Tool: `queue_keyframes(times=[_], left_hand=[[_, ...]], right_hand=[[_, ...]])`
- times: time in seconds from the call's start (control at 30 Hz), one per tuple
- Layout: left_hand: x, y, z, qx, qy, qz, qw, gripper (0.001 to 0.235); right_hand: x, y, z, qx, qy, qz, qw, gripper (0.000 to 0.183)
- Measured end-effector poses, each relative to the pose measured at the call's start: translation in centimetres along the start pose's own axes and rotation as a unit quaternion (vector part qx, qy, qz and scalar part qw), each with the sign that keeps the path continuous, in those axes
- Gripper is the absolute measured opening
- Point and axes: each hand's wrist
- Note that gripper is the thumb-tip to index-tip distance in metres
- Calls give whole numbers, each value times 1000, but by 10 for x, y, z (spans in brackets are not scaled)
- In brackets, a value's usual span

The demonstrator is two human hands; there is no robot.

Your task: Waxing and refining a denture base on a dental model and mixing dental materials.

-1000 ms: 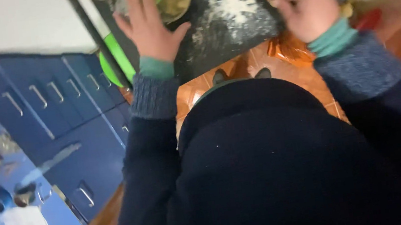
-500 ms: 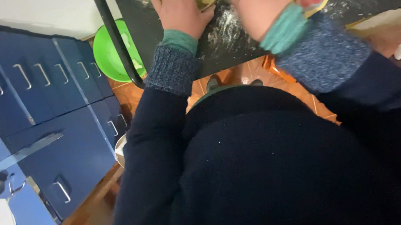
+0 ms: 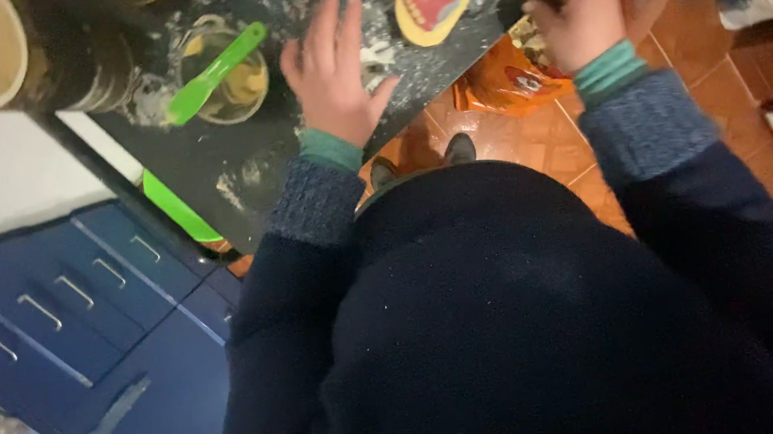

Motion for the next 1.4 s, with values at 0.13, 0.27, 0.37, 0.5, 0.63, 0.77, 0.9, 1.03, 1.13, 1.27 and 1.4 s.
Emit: queue_keyframes(times=[0.13, 0.27, 0.37, 0.5, 0.63, 0.77, 0.9, 1.03, 1.13, 1.27, 1.4], left_hand=[[-17, 18, -30, 113, -36, 5, 993, 118], [-25, 20, -57, 111, -12, 21, 993, 118], [-25, 19, -58, 127, -26, 8, 992, 116], [-24, 17, -65, 112, -15, -7, 994, 113], [-24, 17, -64, 116, -26, -7, 993, 111], [-25, 18, -59, 131, -18, -22, 991, 109], [-24, 13, -68, 120, -21, -15, 992, 105], [-24, 10, -70, 124, -20, -23, 992, 106], [-23, 7, -66, 133, -38, -25, 990, 105], [-18, 11, -50, 140, -33, -38, 989, 107], [-10, 12, -31, 136, -31, -48, 989, 106]], right_hand=[[-2, -27, -15, 76, 20, 22, 997, 24], [3, -40, -18, 106, 35, 39, 993, 26], [10, -50, -17, 106, 37, 32, 993, 26], [22, -58, -22, 95, 38, 16, 995, 25], [30, -65, -27, 78, 40, -2, 996, 23], [36, -70, -33, 76, 39, -12, 996, 24], [38, -80, -36, 68, 31, -25, 997, 23], [41, -84, -41, 61, 26, -28, 997, 23], [44, -88, -44, 68, 32, -17, 997, 22], [48, -94, -49, 75, 36, -3, 997, 23], [49, -103, -54, 62, 31, -13, 998, 22]])
Point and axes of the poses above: each hand's wrist, its own x-axis away from the middle knuckle, its own z-axis out of the back of the hand, y = z × x, and after that the axes turned 1 degree about x, right-handed
